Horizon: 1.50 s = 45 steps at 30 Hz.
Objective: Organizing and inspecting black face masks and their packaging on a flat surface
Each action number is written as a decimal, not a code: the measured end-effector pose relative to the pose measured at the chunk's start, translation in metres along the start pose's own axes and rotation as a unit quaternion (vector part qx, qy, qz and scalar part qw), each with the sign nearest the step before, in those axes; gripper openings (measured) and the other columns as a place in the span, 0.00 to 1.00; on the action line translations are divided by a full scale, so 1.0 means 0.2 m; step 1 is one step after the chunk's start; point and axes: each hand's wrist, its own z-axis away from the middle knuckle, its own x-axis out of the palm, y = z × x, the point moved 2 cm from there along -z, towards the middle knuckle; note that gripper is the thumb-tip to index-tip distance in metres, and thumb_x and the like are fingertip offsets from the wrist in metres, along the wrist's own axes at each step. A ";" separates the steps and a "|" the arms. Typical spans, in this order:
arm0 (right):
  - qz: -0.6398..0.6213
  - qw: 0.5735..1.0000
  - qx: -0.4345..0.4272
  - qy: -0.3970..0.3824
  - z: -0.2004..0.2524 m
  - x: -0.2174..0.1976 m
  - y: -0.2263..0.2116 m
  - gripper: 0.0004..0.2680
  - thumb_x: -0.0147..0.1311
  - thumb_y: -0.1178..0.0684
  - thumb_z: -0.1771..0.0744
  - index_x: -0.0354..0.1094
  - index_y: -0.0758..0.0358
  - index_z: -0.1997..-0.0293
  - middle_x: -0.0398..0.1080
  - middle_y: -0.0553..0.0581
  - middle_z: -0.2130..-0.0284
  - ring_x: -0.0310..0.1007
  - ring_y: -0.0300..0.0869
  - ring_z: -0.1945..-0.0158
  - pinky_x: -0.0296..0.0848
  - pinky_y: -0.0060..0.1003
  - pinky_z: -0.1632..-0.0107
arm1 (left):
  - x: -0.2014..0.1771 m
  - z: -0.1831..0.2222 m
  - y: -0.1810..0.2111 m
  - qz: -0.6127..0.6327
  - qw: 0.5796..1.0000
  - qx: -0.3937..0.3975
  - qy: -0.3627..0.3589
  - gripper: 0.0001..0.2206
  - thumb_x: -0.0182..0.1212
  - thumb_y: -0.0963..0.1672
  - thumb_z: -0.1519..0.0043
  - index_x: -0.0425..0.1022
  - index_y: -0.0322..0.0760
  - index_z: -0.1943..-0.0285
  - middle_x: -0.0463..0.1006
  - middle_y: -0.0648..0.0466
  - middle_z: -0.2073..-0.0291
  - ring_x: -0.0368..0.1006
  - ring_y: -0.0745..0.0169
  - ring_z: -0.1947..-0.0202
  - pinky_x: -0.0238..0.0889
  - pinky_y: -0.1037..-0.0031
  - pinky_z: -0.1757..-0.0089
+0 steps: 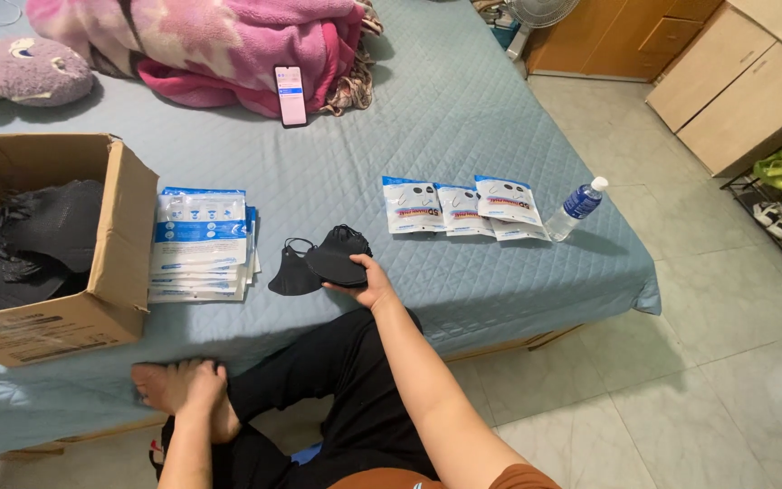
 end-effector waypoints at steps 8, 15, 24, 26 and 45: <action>0.049 0.998 0.022 -0.030 0.06 -0.02 0.01 0.14 0.54 0.55 0.35 0.65 0.70 0.46 0.72 0.70 0.51 0.72 0.61 0.45 0.76 0.71 0.50 | 0.18 -0.09 -0.01 0.039 0.998 -0.037 0.041 0.17 0.49 0.56 0.40 0.85 0.60 0.56 0.82 0.57 0.52 0.74 0.50 0.45 0.60 0.54 0.44; 0.036 0.997 0.035 -0.053 0.04 -0.18 -0.05 0.15 0.54 0.52 0.34 0.67 0.70 0.45 0.74 0.68 0.51 0.73 0.59 0.45 0.74 0.72 0.48 | 0.42 -0.17 0.11 -0.043 0.977 0.107 0.177 0.14 0.49 0.55 0.37 0.81 0.57 0.64 0.81 0.60 0.63 0.76 0.55 0.58 0.63 0.58 0.52; 0.030 0.996 0.050 -0.061 0.02 -0.23 -0.10 0.18 0.53 0.53 0.35 0.63 0.64 0.37 0.71 0.68 0.44 0.70 0.61 0.40 0.73 0.72 0.48 | 0.49 -0.18 0.14 -0.001 0.981 0.134 0.140 0.15 0.49 0.55 0.38 0.80 0.53 0.61 0.79 0.57 0.61 0.73 0.50 0.51 0.63 0.55 0.48; 0.035 0.995 0.068 -0.059 -0.02 -0.22 -0.12 0.18 0.54 0.54 0.35 0.64 0.67 0.38 0.72 0.68 0.46 0.70 0.61 0.41 0.74 0.71 0.48 | 0.49 -0.17 0.13 0.006 0.980 0.139 0.142 0.14 0.50 0.55 0.39 0.79 0.52 0.61 0.78 0.57 0.61 0.72 0.50 0.51 0.62 0.55 0.48; 0.048 0.977 0.132 -0.158 -0.19 -0.17 -0.02 0.15 0.56 0.55 0.34 0.69 0.75 0.45 0.74 0.78 0.50 0.76 0.68 0.49 0.72 0.76 0.47 | -0.39 0.01 0.42 0.575 0.801 0.148 0.082 0.16 0.61 0.48 0.34 0.78 0.40 0.39 0.82 0.38 0.61 0.79 0.45 0.64 0.72 0.59 0.60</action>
